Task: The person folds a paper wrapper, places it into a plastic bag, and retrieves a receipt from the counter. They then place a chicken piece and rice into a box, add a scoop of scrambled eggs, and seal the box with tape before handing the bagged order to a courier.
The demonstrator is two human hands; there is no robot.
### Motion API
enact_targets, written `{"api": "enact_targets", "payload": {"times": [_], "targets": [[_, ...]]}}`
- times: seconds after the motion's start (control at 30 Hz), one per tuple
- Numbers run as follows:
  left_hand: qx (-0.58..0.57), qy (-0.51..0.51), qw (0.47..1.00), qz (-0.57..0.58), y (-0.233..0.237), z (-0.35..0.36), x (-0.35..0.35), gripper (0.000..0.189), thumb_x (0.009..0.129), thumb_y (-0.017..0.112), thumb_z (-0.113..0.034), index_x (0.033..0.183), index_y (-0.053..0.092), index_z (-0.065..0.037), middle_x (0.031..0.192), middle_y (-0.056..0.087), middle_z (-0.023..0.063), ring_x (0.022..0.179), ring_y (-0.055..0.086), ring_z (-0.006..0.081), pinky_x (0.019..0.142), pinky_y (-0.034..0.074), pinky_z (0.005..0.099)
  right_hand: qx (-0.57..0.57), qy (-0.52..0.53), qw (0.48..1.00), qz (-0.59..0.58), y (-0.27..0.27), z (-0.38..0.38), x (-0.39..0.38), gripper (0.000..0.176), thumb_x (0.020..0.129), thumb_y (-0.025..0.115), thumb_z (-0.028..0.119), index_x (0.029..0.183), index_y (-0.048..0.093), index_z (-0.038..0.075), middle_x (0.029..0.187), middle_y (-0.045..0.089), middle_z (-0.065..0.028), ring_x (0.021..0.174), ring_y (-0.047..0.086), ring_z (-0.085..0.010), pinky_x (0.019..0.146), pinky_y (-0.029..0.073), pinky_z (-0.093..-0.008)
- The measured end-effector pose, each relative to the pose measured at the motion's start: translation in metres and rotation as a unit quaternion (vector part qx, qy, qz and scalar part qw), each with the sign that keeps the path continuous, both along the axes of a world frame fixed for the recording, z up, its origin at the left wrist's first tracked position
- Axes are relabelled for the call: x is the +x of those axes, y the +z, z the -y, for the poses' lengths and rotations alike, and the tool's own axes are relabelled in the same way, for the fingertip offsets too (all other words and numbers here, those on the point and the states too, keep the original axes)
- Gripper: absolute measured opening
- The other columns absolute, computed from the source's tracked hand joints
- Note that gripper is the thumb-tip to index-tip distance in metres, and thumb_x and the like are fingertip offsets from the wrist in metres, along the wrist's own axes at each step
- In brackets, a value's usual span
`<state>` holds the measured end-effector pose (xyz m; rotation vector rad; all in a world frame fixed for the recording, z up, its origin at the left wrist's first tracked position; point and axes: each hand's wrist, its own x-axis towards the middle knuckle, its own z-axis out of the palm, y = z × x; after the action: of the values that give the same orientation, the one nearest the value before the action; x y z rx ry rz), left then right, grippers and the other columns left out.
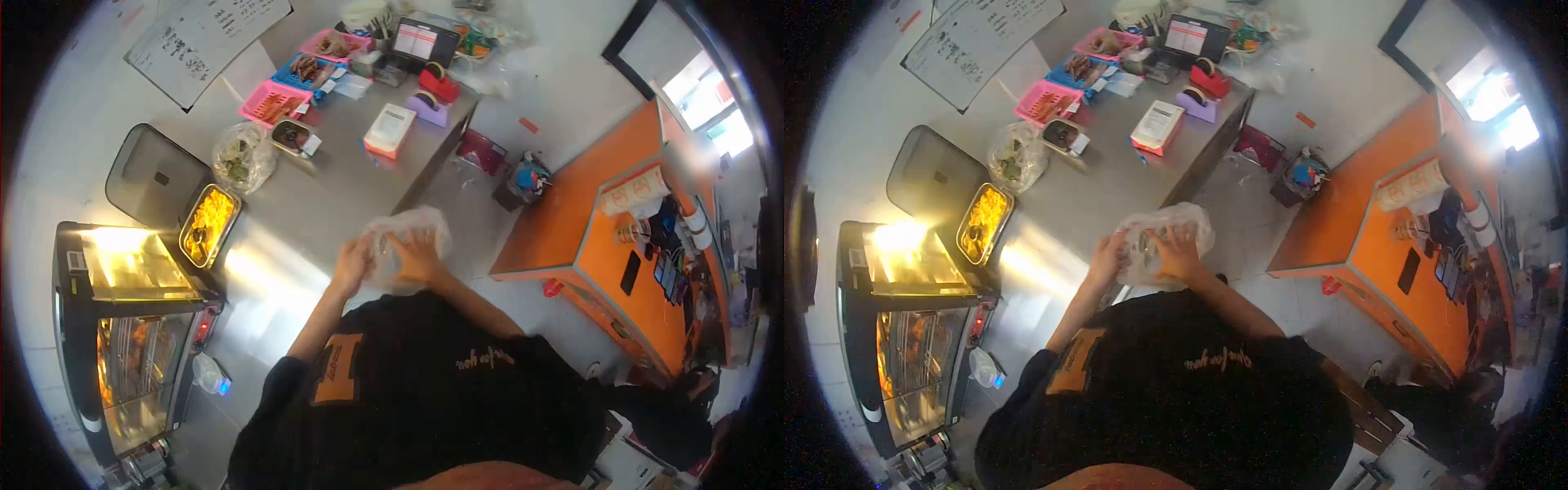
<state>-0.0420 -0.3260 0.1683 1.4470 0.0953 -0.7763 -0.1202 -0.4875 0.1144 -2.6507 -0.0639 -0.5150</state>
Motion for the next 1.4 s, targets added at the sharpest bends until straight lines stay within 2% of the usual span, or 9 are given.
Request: {"api": "enact_targets", "payload": {"times": [0.1, 0.17, 0.33, 0.4, 0.6, 0.83, 1.13, 1.23, 1.4], "targets": [[0.021, 0.074, 0.996, 0.04, 0.031, -0.047, 0.046, 0.04, 0.097, 0.052, -0.045, 0.112, 0.067, -0.012, 0.057, 0.033, -0.01, 0.043, 0.03, 0.0022, 0.037, 0.022, 0.0215, 0.061, 0.138, 0.988, 0.019, 0.025, 0.011, 0.085, 0.028, 0.081, 0.07, 0.027, 0.099, 0.067, 0.005, 0.091, 0.067, -0.0093, 0.082, 0.065, -0.0236, 0.075, 0.052, -0.0336], [0.027, 0.159, 0.987, 0.01, 0.031, -0.083, 0.068, 0.042, 0.098, 0.05, -0.045, 0.119, 0.063, -0.012, 0.058, 0.026, -0.0107, 0.043, 0.026, 0.0017, 0.037, 0.019, 0.0196, 0.471, 0.297, 0.805, -0.205, 0.044, 0.021, 0.145, 0.03, 0.083, 0.07, 0.033, 0.093, 0.069, 0.005, 0.084, 0.067, -0.0056, 0.072, 0.065, -0.0184, 0.067, 0.053, -0.0303], [-0.027, 0.238, 0.971, -0.011, 0.027, -0.113, 0.078, 0.056, 0.1, 0.045, -0.047, 0.14, 0.047, -0.008, 0.059, 0.021, -0.0097, 0.046, 0.024, 0.0024, 0.039, 0.017, 0.0198, 0.354, -0.365, 0.858, 0.075, -0.07, 0.113, 0.343, 0.083, 0.073, 0.078, 0.049, 0.134, 0.047, 0.003, 0.132, 0.05, -0.0227, 0.125, 0.049, -0.0313, 0.098, 0.044, -0.0451], [-0.028, 0.257, 0.966, -0.002, 0.002, -0.121, 0.084, 0.057, 0.099, 0.045, -0.048, 0.14, 0.046, -0.009, 0.059, 0.022, -0.0096, 0.048, 0.025, 0.0037, 0.041, 0.018, 0.0204, 0.504, -0.568, 0.621, -0.194, -0.085, 0.131, 0.398, 0.128, 0.056, 0.085, 0.058, 0.151, 0.014, 0.009, 0.149, 0.023, -0.0305, 0.139, 0.023, -0.0452, 0.112, 0.026, -0.0546], [-0.055, 0.339, 0.934, -0.098, 0.015, -0.103, 0.102, 0.052, 0.1, 0.043, -0.048, 0.14, 0.048, -0.016, 0.064, 0.03, -0.0081, 0.052, 0.032, 0.0042, 0.045, 0.027, 0.0199, 0.29, -0.617, 0.706, -0.191, -0.125, 0.116, 0.434, 0.132, 0.052, 0.083, 0.065, 0.152, 0.008, 0.02, 0.142, 0.03, -0.0348, 0.134, 0.026, -0.0524, 0.108, 0.025, -0.0604], [-0.267, 0.317, 0.896, -0.161, -0.025, -0.148, 0.105, 0.051, 0.1, 0.041, -0.05, 0.142, 0.044, -0.021, 0.065, 0.034, -0.008, 0.05, 0.033, 0.0032, 0.04, 0.028, 0.0147, 0.23, -0.057, 0.964, 0.123, 0.021, 0.058, 0.373, 0.11, 0.06, 0.086, 0.036, 0.147, 0.023, 0.008, 0.135, 0.037, -0.0239, 0.126, 0.04, -0.0373, 0.104, 0.034, -0.0475], [-0.283, 0.319, 0.884, -0.194, -0.075, -0.183, 0.116, 0.051, 0.1, 0.041, -0.048, 0.137, 0.049, -0.013, 0.12, 0.06, 0.0056, 0.102, 0.062, 0.0182, 0.082, 0.054, 0.0311, 0.243, 0.726, 0.636, 0.098, 0.014, -0.121, 0.272, 0.097, 0.053, 0.089, 0.034, 0.138, 0.043, 0.024, 0.146, 0.032, -0.0226, 0.136, 0.032, -0.0413, 0.111, 0.03, -0.0524], [-0.175, 0.248, 0.944, -0.126, -0.067, -0.204, 0.101, 0.051, 0.099, 0.044, -0.047, 0.136, 0.049, -0.013, 0.132, 0.056, 0.0121, 0.114, 0.06, 0.0206, 0.091, 0.052, 0.0341, 0.092, 0.713, 0.686, -0.114, -0.016, -0.131, 0.267, 0.1, 0.057, 0.087, 0.029, 0.143, 0.037, 0.022, 0.144, 0.037, -0.0229, 0.132, 0.039, -0.0411, 0.109, 0.034, -0.0493], [0.1, 0.346, 0.931, -0.058, -0.085, -0.205, 0.079, 0.037, 0.092, 0.062, -0.036, 0.115, 0.068, -0.008, 0.071, 0.051, -0.0049, 0.054, 0.038, 0.004, 0.04, 0.028, 0.0205, -0.139, 0.523, 0.751, -0.378, -0.034, -0.123, 0.296, 0.103, 0.058, 0.087, 0.021, 0.146, 0.033, 0.023, 0.132, 0.052, -0.0197, 0.124, 0.049, -0.0363, 0.106, 0.038, -0.0455]]}}
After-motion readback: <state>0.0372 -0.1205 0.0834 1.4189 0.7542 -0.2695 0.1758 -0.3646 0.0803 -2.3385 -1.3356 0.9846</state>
